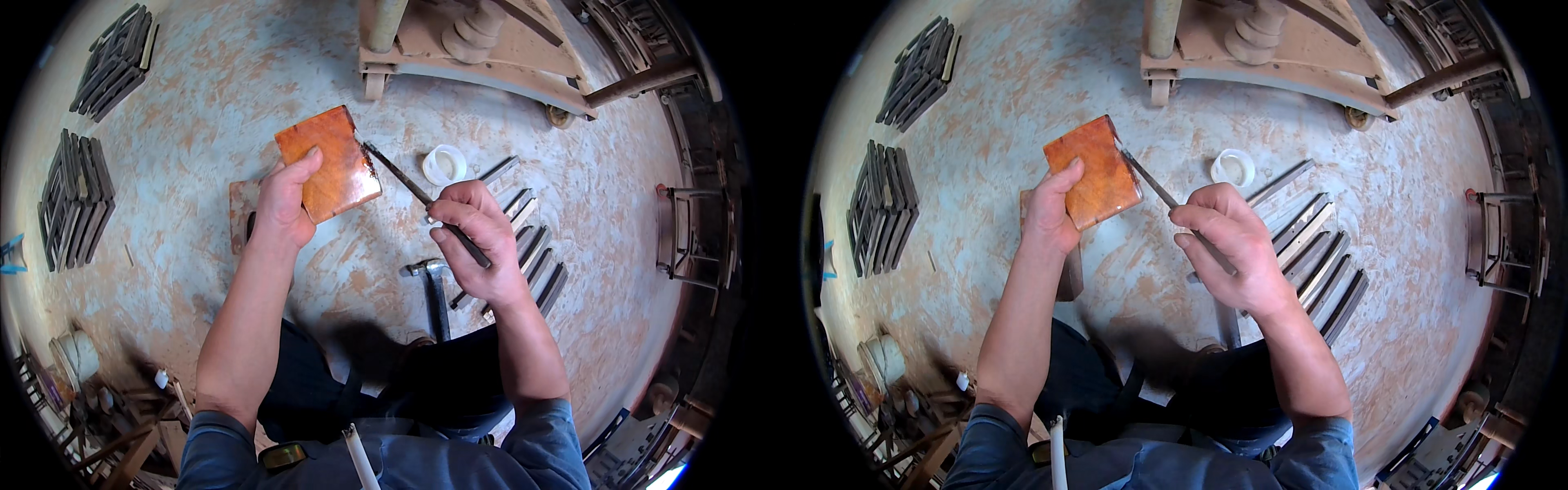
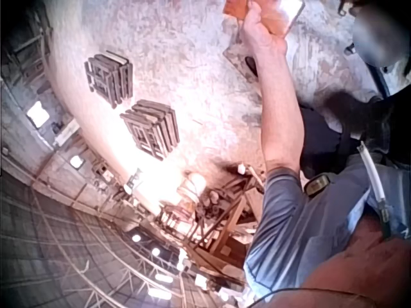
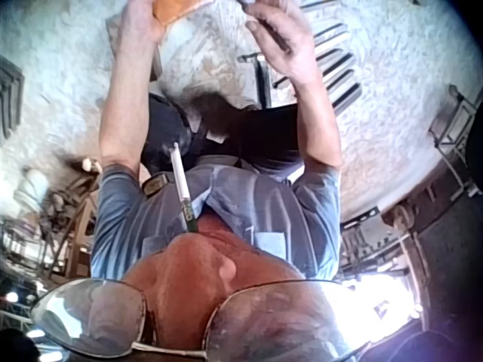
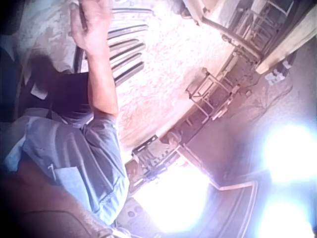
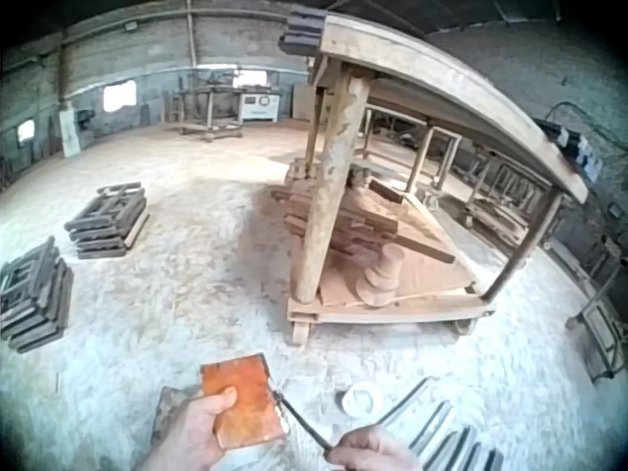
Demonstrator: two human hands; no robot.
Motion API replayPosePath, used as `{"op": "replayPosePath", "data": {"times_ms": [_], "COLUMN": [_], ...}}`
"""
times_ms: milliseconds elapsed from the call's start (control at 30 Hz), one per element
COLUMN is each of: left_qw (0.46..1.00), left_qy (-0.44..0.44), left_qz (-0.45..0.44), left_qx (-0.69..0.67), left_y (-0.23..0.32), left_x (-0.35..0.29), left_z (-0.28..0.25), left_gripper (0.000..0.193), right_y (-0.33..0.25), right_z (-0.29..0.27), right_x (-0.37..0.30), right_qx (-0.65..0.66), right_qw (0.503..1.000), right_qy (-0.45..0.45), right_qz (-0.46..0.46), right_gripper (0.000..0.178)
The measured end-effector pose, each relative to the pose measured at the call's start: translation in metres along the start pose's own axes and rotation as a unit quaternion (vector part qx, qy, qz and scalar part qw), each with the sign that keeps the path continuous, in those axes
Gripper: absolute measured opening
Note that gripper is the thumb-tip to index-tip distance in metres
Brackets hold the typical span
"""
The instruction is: The person assembles a small wooden frame by applying glue to joints and hammering nails to secure the pieces. They measure the frame with a tape measure and then handle a small carved wooden box, applying glue to its edges.
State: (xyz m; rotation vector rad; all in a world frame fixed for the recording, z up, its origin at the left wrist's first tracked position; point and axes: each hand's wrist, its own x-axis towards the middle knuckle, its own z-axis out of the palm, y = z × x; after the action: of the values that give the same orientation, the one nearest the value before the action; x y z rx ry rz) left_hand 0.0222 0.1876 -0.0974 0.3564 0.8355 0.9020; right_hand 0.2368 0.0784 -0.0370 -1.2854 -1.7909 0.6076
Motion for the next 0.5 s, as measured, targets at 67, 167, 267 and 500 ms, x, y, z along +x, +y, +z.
{"op": "replayPosePath", "data": {"times_ms": [67,167,267,500], "left_qw": [1.0,1.0,1.0,1.0], "left_qy": [0.028,0.013,-0.002,-0.008], "left_qz": [0.001,-0.003,-0.01,-0.01], "left_qx": [0.008,0.011,0.015,0.014], "left_y": [-0.0011,-0.0018,-0.0028,-0.0035], "left_x": [-0.0015,-0.0009,-0.0019,-0.0044], "left_z": [0.0027,-0.0011,-0.0015,-0.0021], "left_gripper": [0.038,0.039,0.039,0.044], "right_y": [-0.001,-0.0031,-0.0031,-0.0073], "right_z": [-0.0004,-0.0006,-0.0008,-0.0011], "right_x": [0.0,0.0007,-0.0002,0.0001], "right_qx": [-0.001,-0.002,0.0,-0.002], "right_qw": [1.0,1.0,1.0,1.0], "right_qy": [0.0,0.012,0.014,0.015], "right_qz": [0.006,0.004,0.002,-0.005], "right_gripper": [0.029,0.028,0.028,0.029]}}
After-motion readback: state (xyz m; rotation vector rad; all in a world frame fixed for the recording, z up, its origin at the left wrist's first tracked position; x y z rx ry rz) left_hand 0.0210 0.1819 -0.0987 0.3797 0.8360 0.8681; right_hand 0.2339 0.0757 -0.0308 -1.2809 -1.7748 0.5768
